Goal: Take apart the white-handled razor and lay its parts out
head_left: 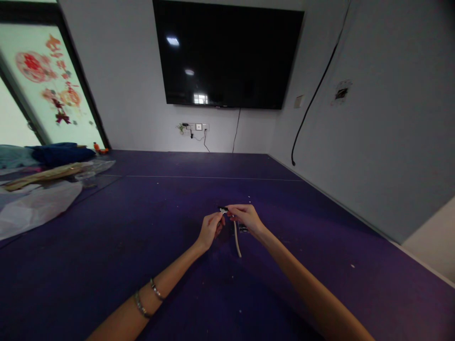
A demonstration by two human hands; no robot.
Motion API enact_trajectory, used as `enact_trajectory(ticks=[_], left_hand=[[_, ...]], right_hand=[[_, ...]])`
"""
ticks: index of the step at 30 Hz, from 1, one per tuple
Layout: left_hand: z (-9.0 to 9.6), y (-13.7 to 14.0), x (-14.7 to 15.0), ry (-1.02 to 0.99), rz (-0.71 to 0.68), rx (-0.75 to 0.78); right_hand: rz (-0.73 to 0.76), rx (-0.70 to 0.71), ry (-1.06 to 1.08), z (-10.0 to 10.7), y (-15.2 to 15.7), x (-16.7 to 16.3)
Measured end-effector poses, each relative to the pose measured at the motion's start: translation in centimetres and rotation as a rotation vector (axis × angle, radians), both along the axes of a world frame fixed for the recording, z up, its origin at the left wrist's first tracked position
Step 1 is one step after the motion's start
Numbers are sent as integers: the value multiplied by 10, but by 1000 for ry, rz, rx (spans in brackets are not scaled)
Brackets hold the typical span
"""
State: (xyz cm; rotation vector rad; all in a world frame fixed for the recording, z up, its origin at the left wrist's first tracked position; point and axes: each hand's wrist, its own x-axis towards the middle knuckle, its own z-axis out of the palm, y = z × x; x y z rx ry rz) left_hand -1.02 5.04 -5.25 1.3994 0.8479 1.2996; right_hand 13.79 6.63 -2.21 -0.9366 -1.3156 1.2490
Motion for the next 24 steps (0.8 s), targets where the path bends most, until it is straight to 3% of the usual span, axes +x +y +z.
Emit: enact_trajectory(ticks=[12,24], left_hand=[[-3,2,2,-31,66,19],[-1,-1,1,6,120,35]], right_hand=[[-48,55,0,-7,4,-11],[-63,84,-47,-1,1,-8]])
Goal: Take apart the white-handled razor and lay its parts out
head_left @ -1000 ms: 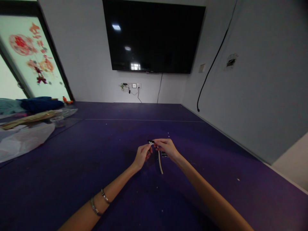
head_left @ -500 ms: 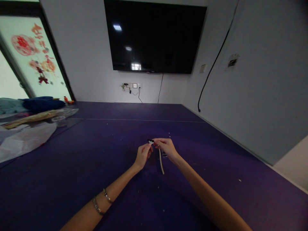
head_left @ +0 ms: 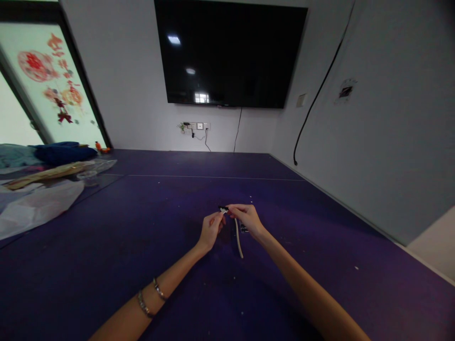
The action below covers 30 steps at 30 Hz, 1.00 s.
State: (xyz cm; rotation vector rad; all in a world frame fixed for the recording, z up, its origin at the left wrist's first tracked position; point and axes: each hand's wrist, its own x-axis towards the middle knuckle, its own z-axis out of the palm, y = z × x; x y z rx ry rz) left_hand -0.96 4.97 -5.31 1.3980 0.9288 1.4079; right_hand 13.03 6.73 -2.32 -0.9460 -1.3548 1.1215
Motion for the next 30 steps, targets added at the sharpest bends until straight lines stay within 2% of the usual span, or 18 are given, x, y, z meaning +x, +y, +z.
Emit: enact_trajectory(ticks=[6,15,24,30], left_hand=[[-3,-2,0,4,32,17],[-6,-3,-3,47,-18,98],[-1,-4,-5,71,-57,81],[-2,-5,-4,26,2,78]], right_hand=[[-5,16,-2,-2,-2,-1],[0,29,47,-3,0,-3],[-2,149,-67,4,-1,3],[-10,131,-83,-1,0,0]])
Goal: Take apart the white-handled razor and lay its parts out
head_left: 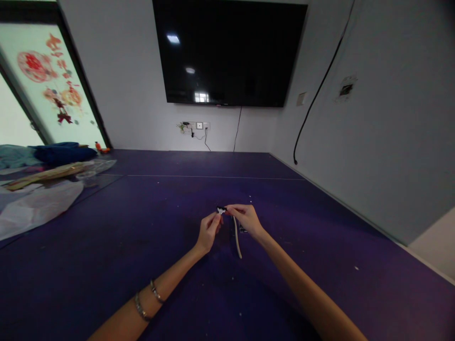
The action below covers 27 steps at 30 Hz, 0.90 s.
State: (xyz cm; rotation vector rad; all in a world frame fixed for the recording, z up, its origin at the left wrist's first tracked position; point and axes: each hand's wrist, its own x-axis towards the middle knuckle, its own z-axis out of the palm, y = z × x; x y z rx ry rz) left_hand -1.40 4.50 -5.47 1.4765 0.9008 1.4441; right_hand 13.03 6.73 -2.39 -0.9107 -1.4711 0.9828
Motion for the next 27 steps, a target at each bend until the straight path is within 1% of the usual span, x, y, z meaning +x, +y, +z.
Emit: enact_trajectory(ticks=[3,7,10,11,14,16,22,27], left_hand=[[0,0,0,-1,12,13],[-1,0,-1,15,-22,23],[0,2,-2,2,-35,28],[1,4,-2,-18,-37,23],[5,10,-6,-116,-42,4],[8,15,-9,-181,-43,-5],[14,23,-17,-258,-47,-38],[16,24,-17,-275,-50,-36]], right_hand=[[-1,-14,9,-2,1,-1],[-14,-12,9,-5,5,2],[-37,18,-54,-12,14,5],[-66,51,-137,-15,18,5],[-185,179,-516,-23,32,3],[-228,222,-710,-26,41,-1],[-231,246,-1014,-29,61,-20],[-211,268,-1190,-35,66,-24]])
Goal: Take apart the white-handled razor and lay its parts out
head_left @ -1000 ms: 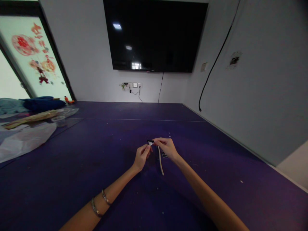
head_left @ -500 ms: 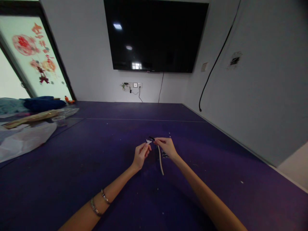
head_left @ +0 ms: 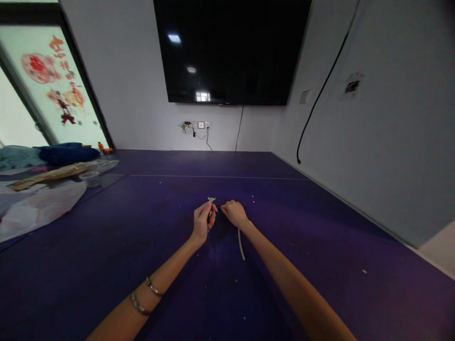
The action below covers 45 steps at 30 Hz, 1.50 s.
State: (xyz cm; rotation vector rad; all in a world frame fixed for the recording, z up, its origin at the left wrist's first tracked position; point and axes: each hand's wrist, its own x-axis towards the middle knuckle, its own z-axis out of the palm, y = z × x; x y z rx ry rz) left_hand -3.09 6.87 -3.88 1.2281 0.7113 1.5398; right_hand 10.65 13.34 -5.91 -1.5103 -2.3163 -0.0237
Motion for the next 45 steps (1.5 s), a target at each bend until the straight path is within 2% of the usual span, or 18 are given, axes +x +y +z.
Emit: enact_trajectory(ticks=[5,10,16,20,26,30,38,42,45], left_hand=[[1,0,0,-10,13,-6],[0,1,0,-7,13,-5],[-4,2,2,-9,19,-13],[-3,1,3,12,32,-15],[0,-1,6,66,51,-29],[-1,0,7,118,22,-64],[-1,1,9,191,-95,-84],[7,-4,11,253,-158,-89],[11,-7,12,316,-221,-57]], right_hand=[[2,-1,-70,2,-4,1],[-46,-18,-75,14,-13,2],[-202,-121,-95,36,-28,9],[-212,-215,-130,46,-44,17],[-161,-417,-183,35,-73,27],[-150,-456,-187,22,-85,30],[-158,-403,-68,14,-92,38],[-108,-404,38,20,-87,55],[8,-402,248,33,-84,75]])
